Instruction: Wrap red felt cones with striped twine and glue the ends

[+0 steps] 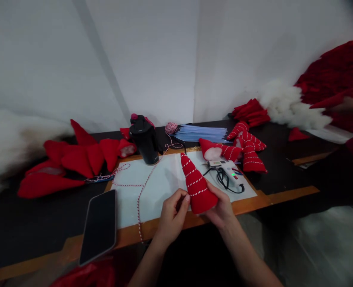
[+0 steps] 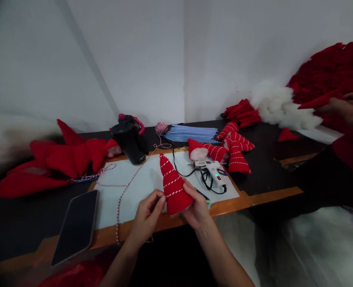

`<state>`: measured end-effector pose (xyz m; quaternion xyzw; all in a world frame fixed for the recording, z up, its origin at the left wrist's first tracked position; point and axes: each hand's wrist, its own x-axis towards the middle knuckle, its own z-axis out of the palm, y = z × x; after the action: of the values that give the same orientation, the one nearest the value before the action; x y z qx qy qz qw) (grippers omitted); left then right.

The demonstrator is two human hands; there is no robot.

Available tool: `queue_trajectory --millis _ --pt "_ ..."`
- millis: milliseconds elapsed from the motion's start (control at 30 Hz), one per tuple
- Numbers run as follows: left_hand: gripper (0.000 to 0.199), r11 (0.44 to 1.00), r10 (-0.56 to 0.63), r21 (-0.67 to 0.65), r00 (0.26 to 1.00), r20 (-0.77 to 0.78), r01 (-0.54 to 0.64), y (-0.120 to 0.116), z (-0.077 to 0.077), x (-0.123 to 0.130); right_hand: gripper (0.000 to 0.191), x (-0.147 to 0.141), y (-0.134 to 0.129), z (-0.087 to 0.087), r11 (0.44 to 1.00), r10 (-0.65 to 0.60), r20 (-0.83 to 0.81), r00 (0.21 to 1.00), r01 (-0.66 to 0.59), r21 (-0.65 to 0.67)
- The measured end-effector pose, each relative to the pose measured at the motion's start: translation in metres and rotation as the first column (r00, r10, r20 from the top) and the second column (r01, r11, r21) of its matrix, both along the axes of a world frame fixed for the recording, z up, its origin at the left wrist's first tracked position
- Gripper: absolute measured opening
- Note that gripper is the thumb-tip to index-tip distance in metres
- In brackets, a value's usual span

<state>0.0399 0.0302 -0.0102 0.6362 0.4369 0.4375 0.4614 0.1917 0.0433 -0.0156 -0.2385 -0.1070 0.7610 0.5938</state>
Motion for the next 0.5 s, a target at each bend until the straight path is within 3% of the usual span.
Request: queue_trajectory --millis 200,500 --pt "0.028 1.0 -0.008 -0.002 1.0 0.02 0.008 -0.0031 0.002 -0.0015 0.028 -0.0017 0.0004 -0.003 1.0 -0.022 -0.037 0.999 0.022 0.01" --pt "0.028 1.0 -0.006 0.018 0.999 0.048 0.005 -0.0069 0.0018 -0.0036 0.025 -0.0036 0.0019 -0.0027 0.998 0.045 -0.082 0.996 -0.048 -0.042"
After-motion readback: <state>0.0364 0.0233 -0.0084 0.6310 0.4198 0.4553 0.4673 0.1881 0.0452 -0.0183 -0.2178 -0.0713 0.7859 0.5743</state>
